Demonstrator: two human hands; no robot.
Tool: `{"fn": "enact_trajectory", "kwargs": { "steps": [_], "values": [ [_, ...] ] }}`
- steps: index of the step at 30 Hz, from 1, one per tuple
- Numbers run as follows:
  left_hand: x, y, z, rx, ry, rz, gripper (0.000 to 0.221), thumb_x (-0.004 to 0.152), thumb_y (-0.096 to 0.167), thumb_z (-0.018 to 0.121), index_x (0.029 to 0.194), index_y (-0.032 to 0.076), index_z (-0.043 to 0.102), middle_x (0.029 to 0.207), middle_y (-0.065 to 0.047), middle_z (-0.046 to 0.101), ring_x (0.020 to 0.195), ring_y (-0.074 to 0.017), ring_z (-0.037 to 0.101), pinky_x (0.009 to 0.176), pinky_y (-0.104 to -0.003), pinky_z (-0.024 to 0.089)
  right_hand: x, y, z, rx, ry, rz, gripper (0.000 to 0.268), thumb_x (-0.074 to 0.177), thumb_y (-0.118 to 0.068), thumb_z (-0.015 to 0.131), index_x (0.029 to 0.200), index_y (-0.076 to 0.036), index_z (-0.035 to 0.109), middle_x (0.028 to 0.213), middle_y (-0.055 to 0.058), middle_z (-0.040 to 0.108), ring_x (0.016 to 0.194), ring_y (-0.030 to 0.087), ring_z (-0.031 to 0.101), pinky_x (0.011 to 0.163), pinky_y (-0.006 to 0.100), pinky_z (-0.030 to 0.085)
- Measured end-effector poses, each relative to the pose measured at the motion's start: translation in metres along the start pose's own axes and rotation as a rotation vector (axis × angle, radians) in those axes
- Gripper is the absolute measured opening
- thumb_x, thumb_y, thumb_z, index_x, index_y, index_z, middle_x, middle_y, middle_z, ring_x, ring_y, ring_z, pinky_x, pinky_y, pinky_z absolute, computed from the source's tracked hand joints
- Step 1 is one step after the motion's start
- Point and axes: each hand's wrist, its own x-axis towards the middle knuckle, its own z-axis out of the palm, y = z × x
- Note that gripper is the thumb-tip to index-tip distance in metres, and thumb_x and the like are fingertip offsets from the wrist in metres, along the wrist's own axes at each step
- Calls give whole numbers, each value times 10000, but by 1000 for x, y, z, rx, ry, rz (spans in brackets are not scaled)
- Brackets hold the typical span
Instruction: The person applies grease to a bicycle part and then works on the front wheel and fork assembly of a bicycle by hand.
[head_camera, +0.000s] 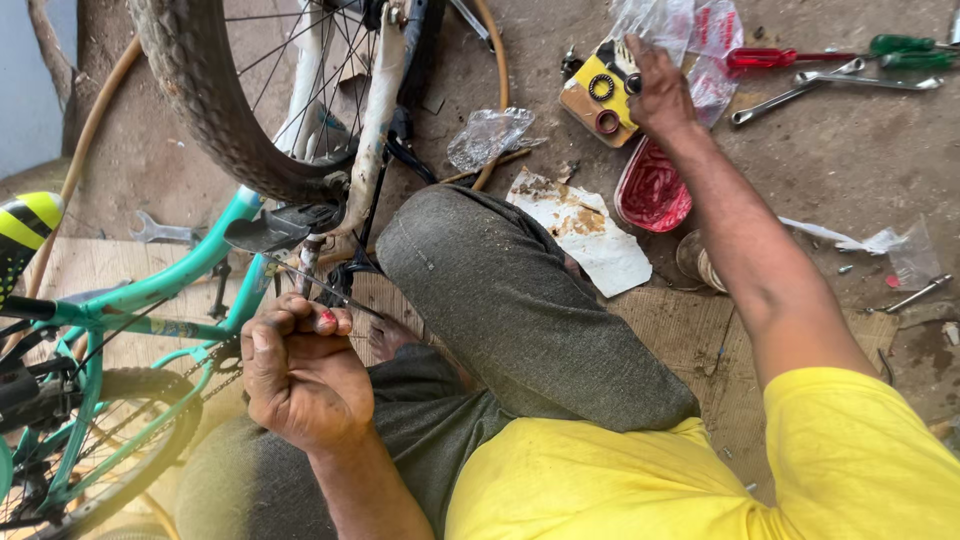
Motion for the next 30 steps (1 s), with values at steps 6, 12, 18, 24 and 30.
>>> {"fn": "enact_trajectory", "kwargs": {
  "steps": [6, 12, 18, 24, 30],
  "values": [
    [-5, -2, -15, 59, 75, 48, 165, 1154, 189, 570, 1114, 38, 626, 1073, -129, 671, 882, -212, 622, 820, -385, 524, -72, -26, -17, 492, 157, 287, 734, 954, -33, 611, 1608, -84, 283, 1493, 143, 561, 932, 310, 687, 775, 393, 593],
    [9, -17, -28, 118, 85, 17, 397, 1166, 436, 561, 1112, 49, 632, 1001, -95, 639, 830, -197, 585, 754, -342, 497, -226, -60, 59, 298, 8, -83, 794, 860, -183, 787, 1556, -11, 443, 1403, 244, 587, 1278, 417, 593, 1098, 494, 480],
    [28, -26, -21, 138, 99, -58, 565, 1090, 587, 519, 1193, 50, 662, 914, -76, 636, 763, -185, 601, 693, -316, 516, -302, -74, 75, 220, 110, -7, 857, 829, -230, 780, 1566, -47, 383, 1427, 292, 545, 1270, 454, 565, 1065, 544, 474],
    [24, -32, -14, 110, 25, -48, 586, 1083, 582, 533, 1234, 32, 670, 915, -94, 660, 734, -185, 607, 678, -337, 529, -176, -107, 49, 244, 146, -189, 936, 1011, -420, 659, 1674, -82, 92, 1597, 339, 479, 1318, 448, 556, 1111, 643, 395],
    [-10, 7, -13, 167, 112, 175, 584, 1128, 541, 531, 1260, -9, 676, 938, -98, 667, 777, -182, 625, 707, -327, 544, -28, -183, 86, -159, -271, -114, 664, 1024, -463, 547, 1484, -100, 236, 1007, 186, 674, 882, 321, 682, 792, 517, 537]
  ]
}}
